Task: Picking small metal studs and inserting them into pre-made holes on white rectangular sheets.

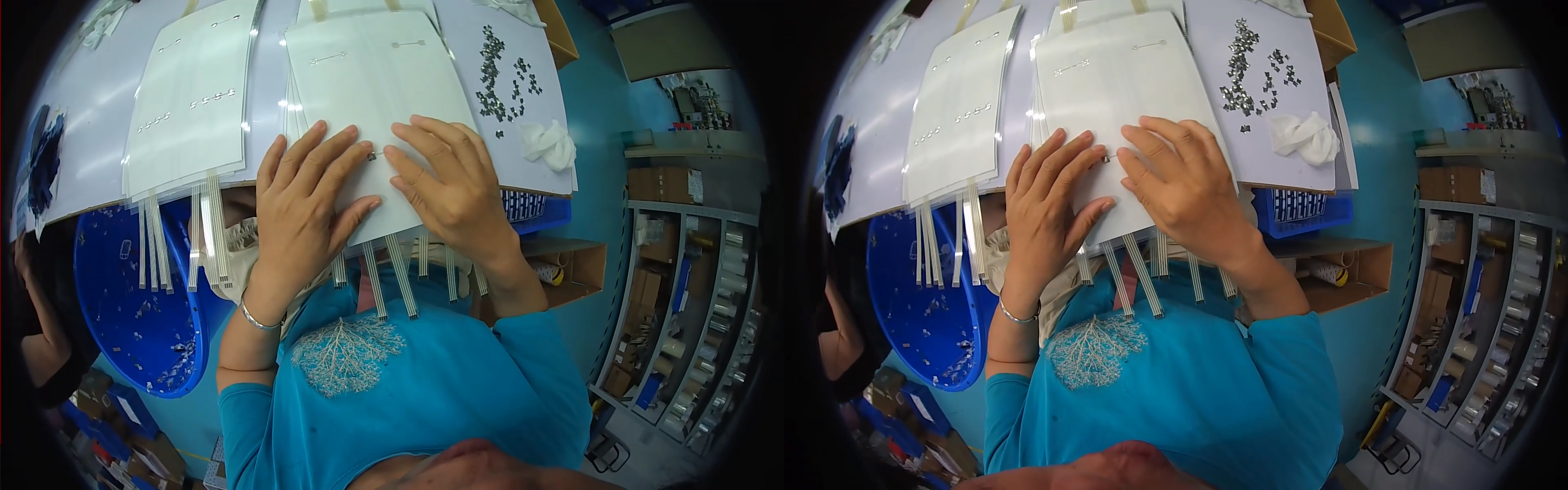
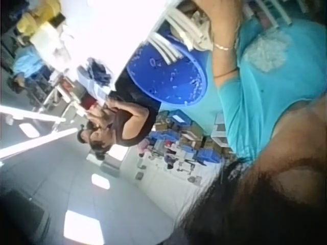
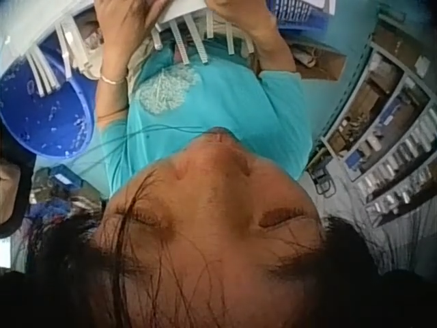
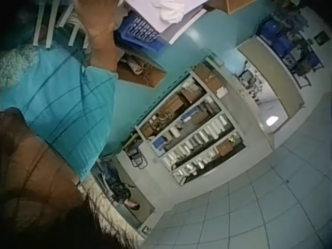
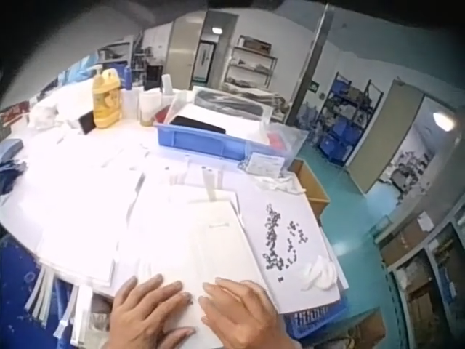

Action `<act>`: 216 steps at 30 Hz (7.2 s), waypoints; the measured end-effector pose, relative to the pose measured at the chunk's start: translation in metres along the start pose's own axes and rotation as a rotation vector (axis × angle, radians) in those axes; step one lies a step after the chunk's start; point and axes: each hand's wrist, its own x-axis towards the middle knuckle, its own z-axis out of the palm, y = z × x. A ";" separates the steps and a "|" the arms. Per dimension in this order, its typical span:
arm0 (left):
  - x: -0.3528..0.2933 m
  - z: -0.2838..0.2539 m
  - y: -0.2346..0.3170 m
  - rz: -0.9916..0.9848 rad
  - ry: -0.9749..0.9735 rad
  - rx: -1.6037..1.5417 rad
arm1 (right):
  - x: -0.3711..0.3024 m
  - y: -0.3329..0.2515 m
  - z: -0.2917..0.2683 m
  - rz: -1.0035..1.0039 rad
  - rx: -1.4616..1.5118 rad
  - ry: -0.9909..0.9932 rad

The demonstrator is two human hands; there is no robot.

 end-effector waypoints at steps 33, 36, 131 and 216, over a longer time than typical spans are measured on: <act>0.009 -0.005 0.008 0.027 -0.102 0.024 | -0.056 0.041 -0.032 0.459 0.068 0.261; 0.010 -0.003 0.006 0.034 -0.096 0.026 | -0.036 0.022 -0.024 0.360 0.094 0.210; 0.033 0.021 0.044 0.146 -0.045 0.134 | -0.094 0.075 -0.052 0.520 -0.536 0.228; 0.029 0.020 0.048 0.093 -0.108 0.144 | -0.052 0.037 -0.040 0.303 -0.026 0.158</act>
